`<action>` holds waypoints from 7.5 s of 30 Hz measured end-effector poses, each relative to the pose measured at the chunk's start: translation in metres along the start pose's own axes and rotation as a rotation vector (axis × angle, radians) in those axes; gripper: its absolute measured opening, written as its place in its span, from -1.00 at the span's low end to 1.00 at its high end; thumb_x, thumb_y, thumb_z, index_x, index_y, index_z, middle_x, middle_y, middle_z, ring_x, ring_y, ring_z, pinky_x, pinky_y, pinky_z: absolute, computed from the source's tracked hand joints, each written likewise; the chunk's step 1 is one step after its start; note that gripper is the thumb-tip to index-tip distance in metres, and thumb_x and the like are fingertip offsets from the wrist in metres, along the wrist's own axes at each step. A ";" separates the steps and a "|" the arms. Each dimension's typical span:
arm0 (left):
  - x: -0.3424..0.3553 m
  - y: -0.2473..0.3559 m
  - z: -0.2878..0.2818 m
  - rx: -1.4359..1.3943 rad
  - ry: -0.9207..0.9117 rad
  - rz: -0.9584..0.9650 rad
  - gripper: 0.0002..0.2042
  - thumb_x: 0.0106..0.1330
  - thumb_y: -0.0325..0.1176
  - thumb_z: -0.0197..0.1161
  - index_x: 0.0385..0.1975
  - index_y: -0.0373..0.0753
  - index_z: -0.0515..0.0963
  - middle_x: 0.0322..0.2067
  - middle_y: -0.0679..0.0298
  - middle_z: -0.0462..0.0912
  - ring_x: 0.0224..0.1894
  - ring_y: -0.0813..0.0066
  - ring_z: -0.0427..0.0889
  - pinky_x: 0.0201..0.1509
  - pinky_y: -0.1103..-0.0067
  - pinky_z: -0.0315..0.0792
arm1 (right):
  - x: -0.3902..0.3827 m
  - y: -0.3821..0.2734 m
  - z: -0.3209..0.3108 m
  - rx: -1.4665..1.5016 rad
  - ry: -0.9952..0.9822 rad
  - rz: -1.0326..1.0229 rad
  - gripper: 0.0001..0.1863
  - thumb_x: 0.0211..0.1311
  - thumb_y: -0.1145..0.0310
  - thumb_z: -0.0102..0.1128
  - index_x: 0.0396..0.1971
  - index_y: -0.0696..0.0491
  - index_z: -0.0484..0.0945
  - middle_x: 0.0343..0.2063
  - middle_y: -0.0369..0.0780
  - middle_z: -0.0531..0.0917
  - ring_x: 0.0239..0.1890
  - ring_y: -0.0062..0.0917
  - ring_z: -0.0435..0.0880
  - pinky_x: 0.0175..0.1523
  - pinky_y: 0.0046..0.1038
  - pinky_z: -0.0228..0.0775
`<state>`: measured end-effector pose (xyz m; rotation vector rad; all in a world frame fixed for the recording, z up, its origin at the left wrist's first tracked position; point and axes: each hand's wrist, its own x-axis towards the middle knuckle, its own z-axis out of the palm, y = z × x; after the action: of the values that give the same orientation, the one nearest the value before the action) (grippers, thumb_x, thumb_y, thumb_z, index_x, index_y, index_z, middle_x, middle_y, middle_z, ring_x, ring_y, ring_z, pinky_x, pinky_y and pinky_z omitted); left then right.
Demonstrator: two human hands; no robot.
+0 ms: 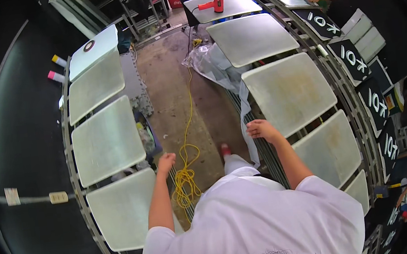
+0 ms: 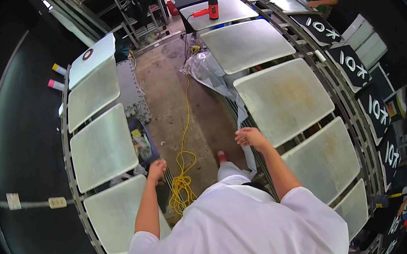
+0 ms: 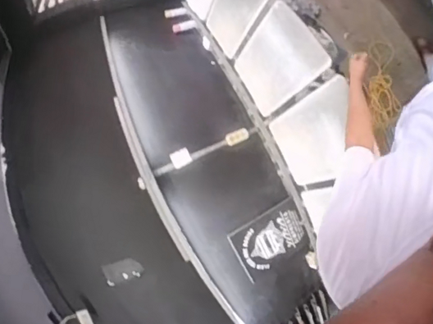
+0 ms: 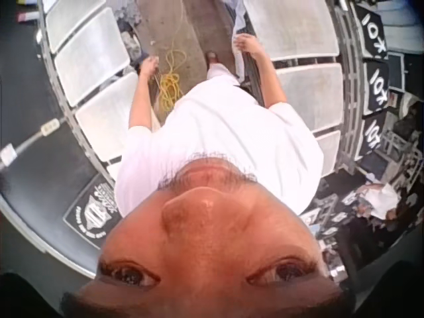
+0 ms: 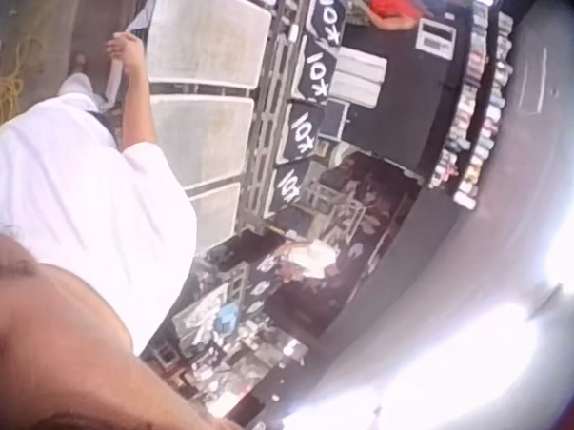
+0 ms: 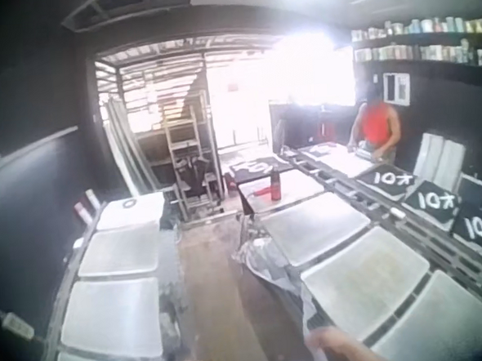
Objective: Prepare and dry screen-printed shirts using a heat press and heat gun.
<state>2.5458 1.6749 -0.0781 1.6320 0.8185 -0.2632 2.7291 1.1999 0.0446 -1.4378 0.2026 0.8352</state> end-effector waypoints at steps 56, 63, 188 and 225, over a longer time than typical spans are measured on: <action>1.285 0.930 -0.235 0.339 -0.653 -0.111 -0.71 0.41 -0.12 0.34 -0.10 -0.21 0.65 -0.31 0.40 0.67 -0.36 0.68 0.57 -0.31 0.65 0.46 | 0.974 -0.778 0.069 0.844 1.693 -0.513 -0.54 0.11 0.04 0.56 -0.52 0.03 0.48 -0.63 -0.34 0.46 -0.61 -0.59 0.51 -0.46 -0.50 0.47; 1.277 1.106 -0.059 0.444 -1.373 0.489 -0.34 0.24 -0.04 0.49 0.26 -0.24 0.49 0.18 0.17 0.60 0.26 0.39 0.53 0.28 0.38 0.44 | 1.144 -0.974 0.188 0.981 1.326 -0.724 -0.66 0.17 0.17 0.56 -0.33 0.07 0.58 -0.55 -0.31 0.57 -0.55 -0.58 0.58 -0.42 -0.48 0.53; 2.295 1.903 1.027 1.351 -1.601 0.751 -0.50 0.38 0.06 0.19 -0.01 -0.29 0.68 -0.04 -0.08 0.72 0.00 -0.06 0.68 0.11 0.21 0.52 | 1.941 -1.715 -0.855 -0.461 1.573 -0.265 -0.42 0.08 0.04 0.61 -0.06 0.15 0.62 -0.16 -0.21 0.73 -0.07 -0.30 0.70 0.13 -0.25 0.49; 2.088 2.023 1.464 0.974 -1.740 0.196 -0.32 0.50 0.24 0.03 0.33 -0.23 0.47 0.36 0.09 0.46 0.38 0.09 0.41 0.41 0.18 0.31 | 1.813 -1.562 -0.910 0.495 1.775 0.131 -0.23 -0.07 0.05 0.71 0.07 0.18 0.57 0.06 -0.19 0.66 0.12 -0.41 0.62 0.25 -0.30 0.43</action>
<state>5.7356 1.0234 -0.1025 1.5179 -0.9434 -1.7806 5.2897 1.1914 0.0440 -1.2862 1.6879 -0.6100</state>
